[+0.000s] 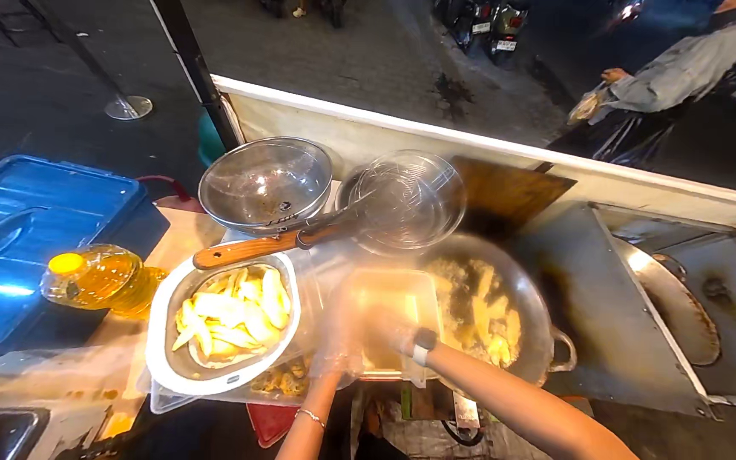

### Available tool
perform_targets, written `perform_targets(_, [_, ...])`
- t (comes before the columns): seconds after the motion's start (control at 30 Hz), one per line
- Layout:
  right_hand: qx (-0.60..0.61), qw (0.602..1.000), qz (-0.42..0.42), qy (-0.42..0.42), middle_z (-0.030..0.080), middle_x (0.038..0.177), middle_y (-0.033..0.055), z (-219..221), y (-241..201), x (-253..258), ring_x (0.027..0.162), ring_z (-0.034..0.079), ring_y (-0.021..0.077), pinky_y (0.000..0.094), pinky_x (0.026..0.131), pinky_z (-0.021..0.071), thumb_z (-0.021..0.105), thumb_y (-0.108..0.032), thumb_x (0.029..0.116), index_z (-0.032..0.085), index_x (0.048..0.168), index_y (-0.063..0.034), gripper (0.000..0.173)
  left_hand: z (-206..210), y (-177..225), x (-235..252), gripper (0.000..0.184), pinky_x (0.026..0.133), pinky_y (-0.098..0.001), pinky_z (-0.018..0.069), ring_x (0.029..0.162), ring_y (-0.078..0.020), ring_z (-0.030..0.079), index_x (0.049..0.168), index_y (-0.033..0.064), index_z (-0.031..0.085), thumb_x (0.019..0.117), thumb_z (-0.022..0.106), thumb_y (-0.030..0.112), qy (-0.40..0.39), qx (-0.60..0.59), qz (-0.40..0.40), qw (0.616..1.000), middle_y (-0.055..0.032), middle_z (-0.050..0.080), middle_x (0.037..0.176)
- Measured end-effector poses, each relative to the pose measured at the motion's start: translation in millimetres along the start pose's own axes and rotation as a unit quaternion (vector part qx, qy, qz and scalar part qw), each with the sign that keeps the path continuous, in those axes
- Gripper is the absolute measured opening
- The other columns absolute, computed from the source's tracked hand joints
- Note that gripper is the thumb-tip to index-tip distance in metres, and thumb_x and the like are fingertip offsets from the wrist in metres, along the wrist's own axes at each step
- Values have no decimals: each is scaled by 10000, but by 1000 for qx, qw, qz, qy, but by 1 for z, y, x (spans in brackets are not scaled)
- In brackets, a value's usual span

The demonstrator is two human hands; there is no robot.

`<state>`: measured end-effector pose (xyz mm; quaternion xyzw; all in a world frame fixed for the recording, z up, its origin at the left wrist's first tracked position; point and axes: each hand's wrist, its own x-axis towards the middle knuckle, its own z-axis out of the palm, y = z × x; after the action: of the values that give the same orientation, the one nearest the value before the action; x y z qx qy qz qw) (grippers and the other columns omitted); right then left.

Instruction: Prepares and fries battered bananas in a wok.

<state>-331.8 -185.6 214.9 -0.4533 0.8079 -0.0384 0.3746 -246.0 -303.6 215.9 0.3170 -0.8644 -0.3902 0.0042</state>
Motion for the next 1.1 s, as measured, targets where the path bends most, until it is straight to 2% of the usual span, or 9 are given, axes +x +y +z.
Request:
perform_targets(0.1, [-4,1000,-20,-15,625,1344,253,22,-11,22,1286,568,430,626,1094,427,652,-173,967,618,1338,21,420,3,-3,3,560,1179,-448,396,1412,-246,493,1572,154,408,1042,512,305,13,13,-4,1000,-103,508,1536])
perform_targets(0.2, [24,999,-28,-20,614,1361,266,9,-10,17,1314,551,434,613,1122,407,624,-87,978,623,1337,29,378,-1,-1,0,557,1181,-465,387,1415,-269,488,1565,126,419,1048,508,314,15,2,-6,1000,-127,507,1534])
perform_targets(0.37, [-20,998,-29,-48,666,1248,252,-26,8,-3,1238,602,411,577,1102,429,646,-174,989,688,1202,16,288,6,-6,5,546,1181,-460,387,1409,-268,498,1555,121,435,1047,511,307,18,8,-1,1000,-132,521,1522])
perform_targets(0.43, [-25,999,-18,-11,680,1210,230,-29,16,-11,1212,614,392,558,1088,447,642,-163,981,712,1143,7,246,5,-5,3,539,1188,-459,379,1417,-276,489,1548,104,444,1052,502,306,26,1,6,1000,-137,514,1529])
perform_targets(0.63, [-81,996,-2,-25,597,1357,229,8,29,-10,1281,559,437,650,1001,488,715,-184,897,605,1364,-82,490,7,-4,6,528,1189,-454,380,1412,-253,496,1555,134,438,1058,498,300,23,13,3,1000,-110,523,1526])
perform_targets(0.73, [-101,993,-22,-48,636,1284,255,14,26,-4,1231,587,459,658,1013,470,654,-148,947,652,1274,-34,346,9,-7,7,524,1188,-442,383,1411,-242,498,1552,138,443,1055,503,294,34,6,11,999,-109,522,1527])
perform_targets(0.9, [-70,997,-7,-23,664,1249,241,-1,29,-11,1229,602,421,603,1087,433,615,-131,985,673,1242,-17,287,5,-3,2,531,1184,-464,382,1410,-275,494,1552,123,441,1058,497,312,18,3,-7,1000,-130,517,1527])
perform_targets(1.0, [-78,997,-22,10,706,1138,209,-21,28,-19,1149,646,399,599,1029,474,597,-233,1000,705,1158,-43,270,5,-5,2,535,1184,-475,380,1411,-295,492,1548,107,444,1059,495,318,18,-5,-9,1000,-147,514,1525])
perform_targets(1.1, [-27,999,-30,28,694,1225,168,-29,36,-20,1230,617,337,536,1100,441,608,-278,996,696,1245,-80,330,13,-10,10,517,1176,-463,393,1396,-271,513,1543,132,457,1050,510,277,39,-6,18,999,-132,536,1508])
